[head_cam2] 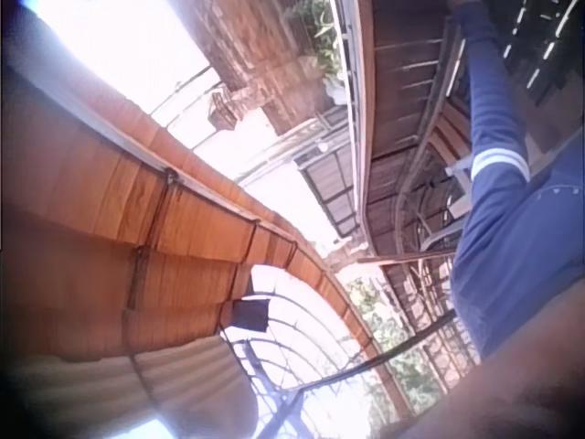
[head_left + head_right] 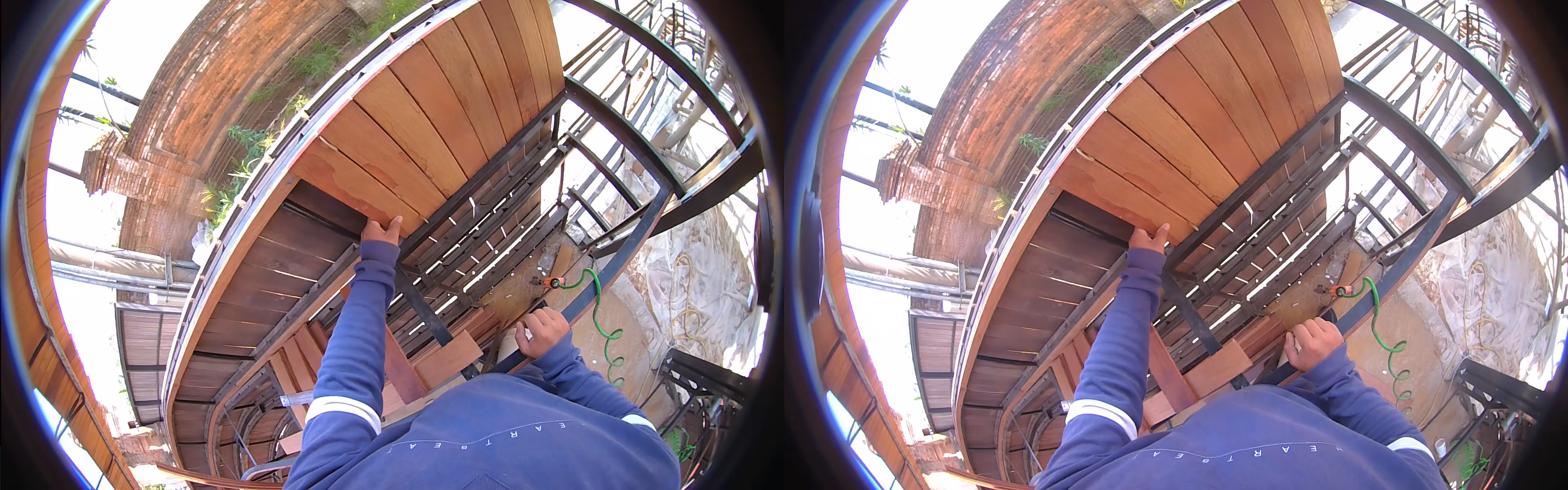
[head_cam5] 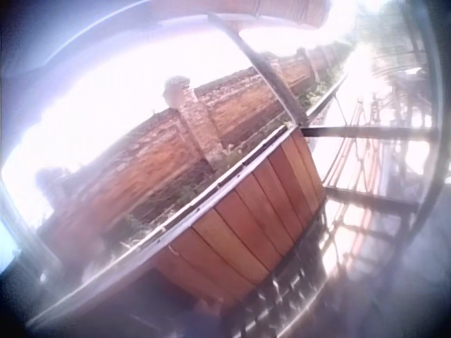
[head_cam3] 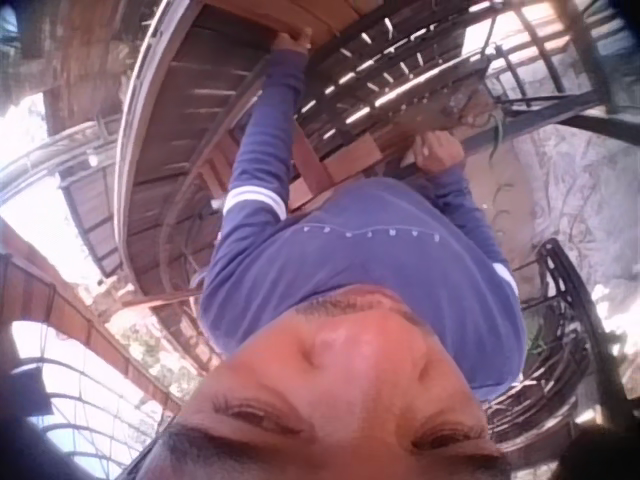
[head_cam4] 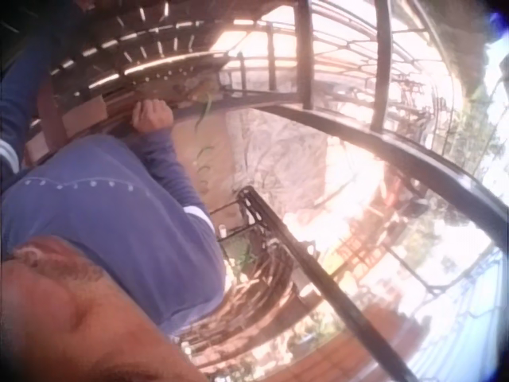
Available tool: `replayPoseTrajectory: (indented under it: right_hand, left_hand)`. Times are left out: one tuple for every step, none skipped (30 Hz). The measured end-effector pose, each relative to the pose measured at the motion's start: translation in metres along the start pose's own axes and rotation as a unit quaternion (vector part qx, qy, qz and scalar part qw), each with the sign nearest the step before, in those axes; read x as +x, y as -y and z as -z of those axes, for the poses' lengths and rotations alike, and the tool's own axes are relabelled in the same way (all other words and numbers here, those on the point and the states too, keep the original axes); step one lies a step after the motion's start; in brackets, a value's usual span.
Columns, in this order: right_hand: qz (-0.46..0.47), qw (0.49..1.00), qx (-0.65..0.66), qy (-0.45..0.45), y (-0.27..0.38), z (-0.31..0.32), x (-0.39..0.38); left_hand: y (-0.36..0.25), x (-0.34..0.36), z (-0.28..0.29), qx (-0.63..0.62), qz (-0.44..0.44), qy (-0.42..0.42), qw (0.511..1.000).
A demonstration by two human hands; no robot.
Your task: The person positions wooden planks onto a curved metal frame, measures them with a square, and secures them with a pneumatic nail gun before trimming an edge with an angle grinder.
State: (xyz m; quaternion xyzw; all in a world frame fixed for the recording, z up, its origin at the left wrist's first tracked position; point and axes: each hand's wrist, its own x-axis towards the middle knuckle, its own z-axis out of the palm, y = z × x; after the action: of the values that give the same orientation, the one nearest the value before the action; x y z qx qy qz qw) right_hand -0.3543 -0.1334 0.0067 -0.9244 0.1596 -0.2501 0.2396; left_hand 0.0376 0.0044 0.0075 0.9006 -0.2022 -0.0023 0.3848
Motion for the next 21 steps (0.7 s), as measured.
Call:
replayPoseTrajectory:
  right_hand:
    - [-0.002, 1.000, -0.002, 0.001, 0.000, -0.001, 0.000]
    - [0.000, 1.000, -0.011, 0.009, 0.001, -0.001, 0.000]
    - [0.001, 1.000, -0.019, 0.016, 0.002, 0.000, 0.001]
    - [0.005, 0.999, -0.028, 0.022, 0.003, 0.000, 0.001]
    - [0.007, 0.999, -0.032, 0.026, 0.003, -0.002, 0.001]
    - [0.009, 0.999, -0.034, 0.033, 0.003, -0.003, 0.001]
    - [0.012, 0.999, -0.037, 0.039, 0.003, -0.004, 0.001]
    - [0.012, 0.998, -0.040, 0.045, 0.003, -0.005, 0.000]
    - [0.010, 0.998, -0.041, 0.043, 0.005, -0.005, 0.001]
    - [0.012, 0.998, -0.045, 0.048, 0.006, -0.005, 0.002]
    - [0.014, 0.997, -0.048, 0.053, 0.007, -0.004, 0.002]
    - [0.015, 0.997, -0.052, 0.058, 0.008, -0.004, 0.003]
    - [0.019, 0.997, -0.048, 0.057, 0.008, -0.007, 0.002]
    - [0.017, 0.997, -0.053, 0.061, 0.009, -0.007, 0.001]
    - [0.015, 0.996, -0.059, 0.063, 0.011, -0.007, 0.002]
    - [0.012, 0.996, -0.064, 0.067, 0.012, -0.007, 0.000]
    - [0.007, 0.996, -0.062, 0.066, 0.009, -0.009, -0.002]
    - [0.009, 0.996, -0.063, 0.070, 0.008, -0.010, -0.002]
    - [0.008, 0.995, -0.064, 0.074, 0.008, -0.011, -0.004]
    - [0.007, 0.995, -0.065, 0.078, 0.008, -0.011, -0.004]
    - [0.005, 0.994, -0.068, 0.089, 0.008, -0.010, -0.003]
  left_hand:
    - [-0.002, 0.000, 0.002, 0.006, -0.003, 0.008, 1.000]
    - [-0.005, -0.001, 0.003, 0.012, -0.006, 0.015, 1.000]
    - [-0.007, -0.001, 0.004, 0.021, 0.001, 0.015, 1.000]
    - [-0.008, -0.002, 0.004, 0.027, 0.007, 0.013, 1.000]
    - [-0.007, -0.002, 0.005, 0.034, 0.015, 0.011, 0.999]
    - [-0.007, -0.003, 0.006, 0.029, 0.014, 0.011, 0.999]
    - [-0.004, -0.002, 0.005, 0.023, 0.012, 0.010, 1.000]
    - [-0.008, -0.003, 0.006, 0.017, 0.009, 0.011, 1.000]
    - [-0.011, -0.004, 0.006, 0.017, 0.007, 0.012, 1.000]
    - [-0.021, -0.009, 0.011, 0.018, 0.007, 0.012, 1.000]
    - [-0.029, -0.011, 0.014, 0.019, 0.006, 0.013, 1.000]
    - [-0.024, -0.008, 0.009, 0.031, 0.002, 0.010, 0.999]
    - [-0.012, -0.007, 0.007, 0.045, 0.003, 0.000, 0.999]
    - [-0.011, -0.006, 0.006, 0.058, 0.003, -0.004, 0.998]
    - [-0.011, -0.004, 0.006, 0.094, 0.016, 0.015, 0.995]
    - [-0.011, -0.005, 0.005, 0.078, 0.011, 0.010, 0.997]
    - [-0.011, -0.006, 0.005, 0.063, 0.006, 0.006, 0.998]
    - [-0.011, -0.006, 0.006, 0.047, 0.000, 0.002, 0.999]
    - [-0.013, -0.007, 0.007, 0.029, 0.002, 0.010, 1.000]
    - [-0.016, -0.007, 0.008, 0.012, 0.002, 0.018, 1.000]
    - [-0.018, -0.007, 0.010, -0.006, 0.002, 0.026, 1.000]
